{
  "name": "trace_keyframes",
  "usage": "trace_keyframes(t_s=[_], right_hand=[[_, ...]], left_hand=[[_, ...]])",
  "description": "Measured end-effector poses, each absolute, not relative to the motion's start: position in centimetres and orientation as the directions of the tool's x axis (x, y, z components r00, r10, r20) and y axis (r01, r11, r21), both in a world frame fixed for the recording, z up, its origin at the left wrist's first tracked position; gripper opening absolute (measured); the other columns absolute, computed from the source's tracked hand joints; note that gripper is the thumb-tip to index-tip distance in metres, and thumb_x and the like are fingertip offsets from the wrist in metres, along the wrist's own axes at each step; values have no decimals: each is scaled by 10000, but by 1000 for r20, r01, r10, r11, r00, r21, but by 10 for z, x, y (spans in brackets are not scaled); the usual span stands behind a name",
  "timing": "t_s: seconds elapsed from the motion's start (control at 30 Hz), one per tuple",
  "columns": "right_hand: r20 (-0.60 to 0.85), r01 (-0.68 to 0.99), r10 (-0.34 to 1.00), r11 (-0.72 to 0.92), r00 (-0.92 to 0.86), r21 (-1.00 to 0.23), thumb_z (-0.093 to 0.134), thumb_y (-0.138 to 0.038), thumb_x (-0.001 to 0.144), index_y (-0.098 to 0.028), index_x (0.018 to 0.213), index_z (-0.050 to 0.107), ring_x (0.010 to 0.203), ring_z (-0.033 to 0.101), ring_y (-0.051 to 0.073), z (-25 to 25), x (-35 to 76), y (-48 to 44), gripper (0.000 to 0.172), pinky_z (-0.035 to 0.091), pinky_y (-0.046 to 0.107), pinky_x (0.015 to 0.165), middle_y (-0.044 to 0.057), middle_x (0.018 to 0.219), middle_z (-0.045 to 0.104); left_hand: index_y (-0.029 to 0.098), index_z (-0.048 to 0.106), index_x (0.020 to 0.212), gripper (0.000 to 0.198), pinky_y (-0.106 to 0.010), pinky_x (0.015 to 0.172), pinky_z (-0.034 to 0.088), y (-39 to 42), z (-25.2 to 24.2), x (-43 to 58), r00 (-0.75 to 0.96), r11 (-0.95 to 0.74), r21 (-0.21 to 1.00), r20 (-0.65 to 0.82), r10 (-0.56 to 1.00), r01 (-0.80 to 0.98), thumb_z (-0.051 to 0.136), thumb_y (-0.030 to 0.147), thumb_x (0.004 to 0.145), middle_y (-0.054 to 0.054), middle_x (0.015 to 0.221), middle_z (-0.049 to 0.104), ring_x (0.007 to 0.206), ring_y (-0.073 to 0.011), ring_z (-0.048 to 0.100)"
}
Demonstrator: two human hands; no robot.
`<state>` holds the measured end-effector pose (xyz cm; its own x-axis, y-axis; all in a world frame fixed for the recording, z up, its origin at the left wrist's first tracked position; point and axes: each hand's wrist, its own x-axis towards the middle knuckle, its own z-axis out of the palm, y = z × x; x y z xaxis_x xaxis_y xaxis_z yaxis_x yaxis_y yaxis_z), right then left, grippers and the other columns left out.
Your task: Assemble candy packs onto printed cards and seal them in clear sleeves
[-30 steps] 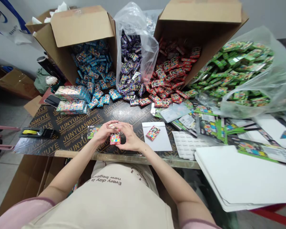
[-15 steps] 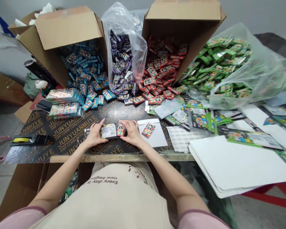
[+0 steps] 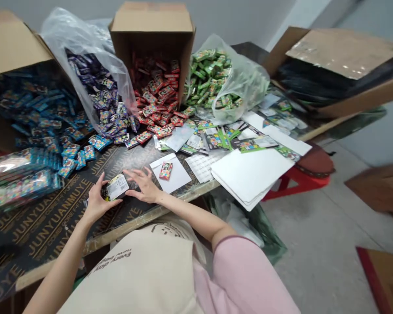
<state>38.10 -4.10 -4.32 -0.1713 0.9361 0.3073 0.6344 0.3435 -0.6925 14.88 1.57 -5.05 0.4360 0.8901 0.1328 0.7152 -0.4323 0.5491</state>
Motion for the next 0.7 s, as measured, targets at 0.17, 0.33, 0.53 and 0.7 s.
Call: trace_keyframes(t_s=[0.17, 0.33, 0.53, 0.7], right_hand=[[316, 787, 894, -61, 316, -614, 506, -517, 868, -237, 1407, 379, 1370, 315, 297, -48, 463, -26, 621, 188, 509, 1103, 108, 1414, 472], [196, 740, 767, -466, 611, -486, 555, -563, 798, -189, 1403, 395, 1383, 223, 387, -69, 583, -4, 729, 229, 594, 1045, 184, 1492, 332], [123, 710, 743, -557, 658, -432, 450, -580, 849, -197, 1421, 365, 1388, 183, 397, -86, 660, 29, 693, 196, 643, 1020, 204, 1507, 293], [146, 747, 774, -514, 616, -421, 433, -457, 892, -149, 1400, 386, 1368, 207, 385, -80, 686, 90, 596, 229, 628, 1015, 217, 1497, 303]], left_hand=[[184, 199, 1488, 1010, -543, 1045, 290, 18, -66, 148, 528, -522, 378, 98, 844, 764, 692, 524, 674, -135, 1199, 586, 1131, -329, 521], [167, 317, 1445, 834, -525, 1053, 277, 17, -81, 139, 583, -592, 215, 109, 805, 777, 572, 592, 774, -168, 1255, 541, 1166, -326, 483], [176, 368, 1419, 788, -519, 1040, 305, 15, -83, 141, 595, -610, 187, 134, 792, 770, 555, 610, 788, -168, 1259, 537, 1164, -324, 485], [169, 392, 1413, 765, -515, 1044, 323, 13, -81, 145, 587, -604, 181, 141, 797, 776, 559, 586, 793, -165, 1238, 544, 1163, -321, 492]])
